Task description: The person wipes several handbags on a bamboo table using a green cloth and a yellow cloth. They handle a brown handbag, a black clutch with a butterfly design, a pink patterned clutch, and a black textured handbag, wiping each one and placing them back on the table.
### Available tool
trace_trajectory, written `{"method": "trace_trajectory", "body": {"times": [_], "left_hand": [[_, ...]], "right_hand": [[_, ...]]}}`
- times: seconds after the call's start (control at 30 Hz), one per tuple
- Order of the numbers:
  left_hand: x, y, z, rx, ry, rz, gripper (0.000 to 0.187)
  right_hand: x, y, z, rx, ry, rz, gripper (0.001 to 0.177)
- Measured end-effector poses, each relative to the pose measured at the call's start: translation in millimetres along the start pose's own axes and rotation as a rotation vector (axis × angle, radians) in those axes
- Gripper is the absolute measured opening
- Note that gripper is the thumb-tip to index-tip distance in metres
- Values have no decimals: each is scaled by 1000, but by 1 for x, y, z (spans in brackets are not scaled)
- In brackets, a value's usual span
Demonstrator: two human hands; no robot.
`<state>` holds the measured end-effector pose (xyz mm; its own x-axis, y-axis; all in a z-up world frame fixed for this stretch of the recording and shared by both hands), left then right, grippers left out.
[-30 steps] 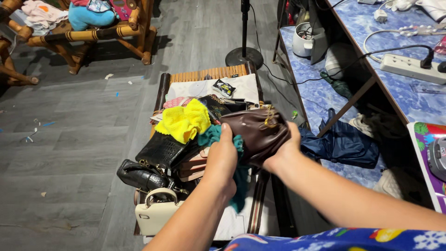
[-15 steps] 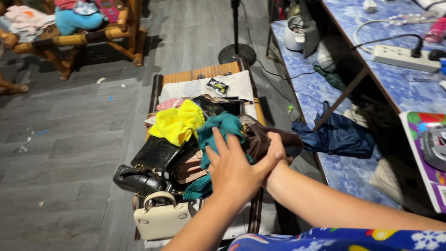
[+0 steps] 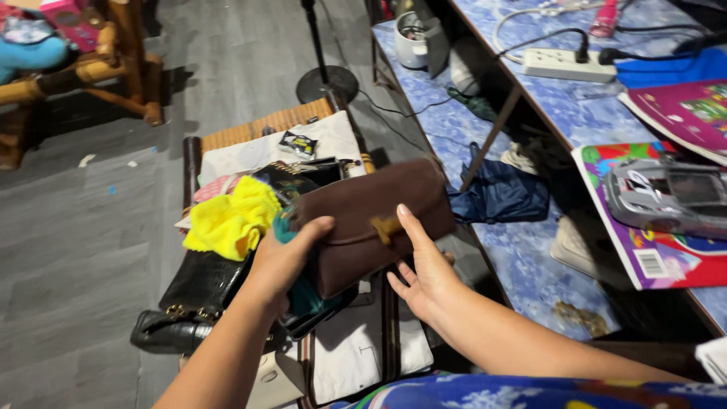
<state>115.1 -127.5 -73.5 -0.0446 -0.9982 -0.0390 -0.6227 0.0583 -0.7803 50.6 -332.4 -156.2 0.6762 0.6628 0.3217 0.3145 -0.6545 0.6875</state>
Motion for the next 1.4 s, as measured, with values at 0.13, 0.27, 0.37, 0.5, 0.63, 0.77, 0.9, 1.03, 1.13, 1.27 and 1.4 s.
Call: {"method": "trace_trajectory", "body": {"times": [0.13,0.27,0.37,0.5,0.63,0.77,0.9,1.03,1.13,1.27,1.4], "left_hand": [[17,70,5,-453,144,-392,64],[44,101,-1,-537,244,-536,73],[48,114,-5,-575,246,-438,81],[22,128,-6,-679,228,-29,88],[0,125,-3,-676,194,13,66],[-32,102,-1,-551,-1,-14,41],[-41,59,-3,-262,-37,90,44],[-34,-8,-22,233,-199,677,50],[-10,-22,-47,367,-163,781,56],[42,-11,-86,576,-20,1083,62],[53,-2,-84,578,97,1114,66]], "right_hand": [[11,17,9,-171,247,-150,123],[22,34,13,-310,325,-133,120],[25,43,16,-344,323,-150,111],[19,50,21,-315,285,-182,104],[9,58,18,-333,276,-226,98],[6,63,0,-329,321,-232,85],[-2,57,-18,-318,256,-312,78],[1,34,-37,-268,226,-309,76],[6,18,-45,-279,210,-279,74],[13,-11,-46,-239,185,-232,59],[20,-51,-45,-77,254,-260,57]]}}
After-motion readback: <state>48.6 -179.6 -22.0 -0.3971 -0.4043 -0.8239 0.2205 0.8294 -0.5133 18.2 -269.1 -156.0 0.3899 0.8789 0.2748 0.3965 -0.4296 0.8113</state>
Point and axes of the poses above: each hand's wrist, its own z-axis towards the middle knuckle, its own x-axis out of the palm, y = z × x, the point moved 10 cm from there along z, towards the middle knuckle, and after that the axes turned 14 degrees about -x, right-handed, at the moved point
